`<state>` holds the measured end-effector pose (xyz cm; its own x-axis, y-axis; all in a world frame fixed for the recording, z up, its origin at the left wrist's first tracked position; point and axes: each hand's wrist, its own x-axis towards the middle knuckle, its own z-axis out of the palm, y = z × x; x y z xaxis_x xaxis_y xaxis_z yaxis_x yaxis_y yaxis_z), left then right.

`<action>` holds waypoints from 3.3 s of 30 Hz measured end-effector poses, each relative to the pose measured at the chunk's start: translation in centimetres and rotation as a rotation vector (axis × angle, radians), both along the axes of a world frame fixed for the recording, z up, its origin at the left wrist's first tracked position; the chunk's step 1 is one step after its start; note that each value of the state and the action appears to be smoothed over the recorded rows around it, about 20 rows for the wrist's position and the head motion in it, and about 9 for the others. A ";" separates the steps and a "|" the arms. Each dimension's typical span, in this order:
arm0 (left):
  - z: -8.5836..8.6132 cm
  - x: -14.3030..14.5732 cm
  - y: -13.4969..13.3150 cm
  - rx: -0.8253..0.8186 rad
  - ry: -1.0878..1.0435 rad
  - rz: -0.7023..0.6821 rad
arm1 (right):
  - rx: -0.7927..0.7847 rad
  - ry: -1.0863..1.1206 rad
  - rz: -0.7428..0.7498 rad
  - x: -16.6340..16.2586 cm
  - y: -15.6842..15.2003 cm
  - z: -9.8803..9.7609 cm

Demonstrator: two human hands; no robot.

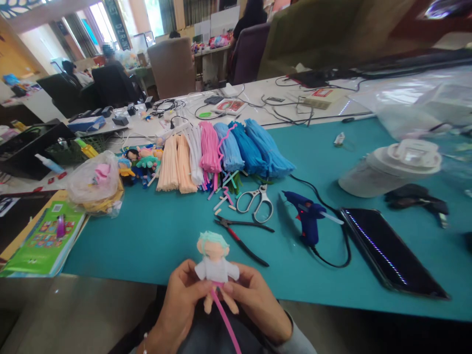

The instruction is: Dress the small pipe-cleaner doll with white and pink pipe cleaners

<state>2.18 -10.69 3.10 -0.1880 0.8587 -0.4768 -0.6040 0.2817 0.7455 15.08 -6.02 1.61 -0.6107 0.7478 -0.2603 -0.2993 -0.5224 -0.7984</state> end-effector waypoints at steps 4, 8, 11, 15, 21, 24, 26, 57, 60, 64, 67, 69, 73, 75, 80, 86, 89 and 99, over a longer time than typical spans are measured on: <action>-0.3 -0.3 -0.2 0.018 0.051 -0.010 | 0.040 -0.073 -0.006 0.0 -0.1 0.3; -0.4 -0.6 -0.4 0.053 0.074 -0.062 | 0.065 -0.142 -0.050 0.0 -0.2 0.6; -0.2 -0.6 -0.6 0.070 0.082 -0.093 | 0.060 -0.157 -0.090 0.1 -0.3 0.4; -0.1 -0.3 -0.7 0.111 0.063 -0.087 | 0.034 -0.139 -0.099 0.2 -0.3 0.1; -0.8 -0.4 -1.4 0.204 0.252 -0.001 | 0.038 -0.140 -0.134 0.1 -0.5 0.2; -1.1 -0.5 -2.1 0.369 0.742 0.028 | 0.040 -0.152 -0.143 0.0 -0.5 0.3; -1.0 -0.4 -2.5 0.510 1.080 0.044 | 0.039 -0.162 -0.136 0.0 -0.5 0.3; -1.7 -0.6 -2.5 0.792 1.127 0.089 | 0.285 -0.289 -0.276 -1.0 -1.2 1.3; -2.2 -0.7 -2.6 0.759 1.033 0.141 | 0.315 -0.267 -0.287 -1.1 -1.3 0.4; -2.8 -0.9 -2.1 0.509 0.776 0.331 | 0.292 -0.228 -0.293 -1.1 -1.5 -0.8; -2.9 -0.8 -1.7 0.273 0.517 0.256 | 0.250 -0.220 -0.300 -1.1 -1.6 -1.0; -2.8 -0.5 -1.7 0.176 0.366 0.150 | 0.228 -0.223 -0.300 -1.0 -1.6 -1.0; -2.3 0.1 -1.8 0.110 0.231 0.113 | 0.222 -0.222 -0.272 -1.1 -1.5 -1.3; -2.2 0.1 -1.7 0.083 0.215 0.099 | 0.238 -0.224 -0.276 -1.1 -1.5 -1.5; -2.3 -0.1 -1.3 0.070 0.228 0.104 | 0.284 -0.217 -0.266 -1.1 -1.4 -1.4; -2.6 0.0 -1.3 0.126 0.283 0.109 | 0.266 -0.202 -0.263 -1.2 -1.4 -1.3; -2.6 0.1 -1.5 0.141 0.319 0.123 | 0.258 -0.211 -0.269 -1.2 -1.5 -1.3; -2.5 0.5 -1.7 0.177 0.341 0.130 | 0.242 -0.194 -0.281 -1.3 -1.5 -0.6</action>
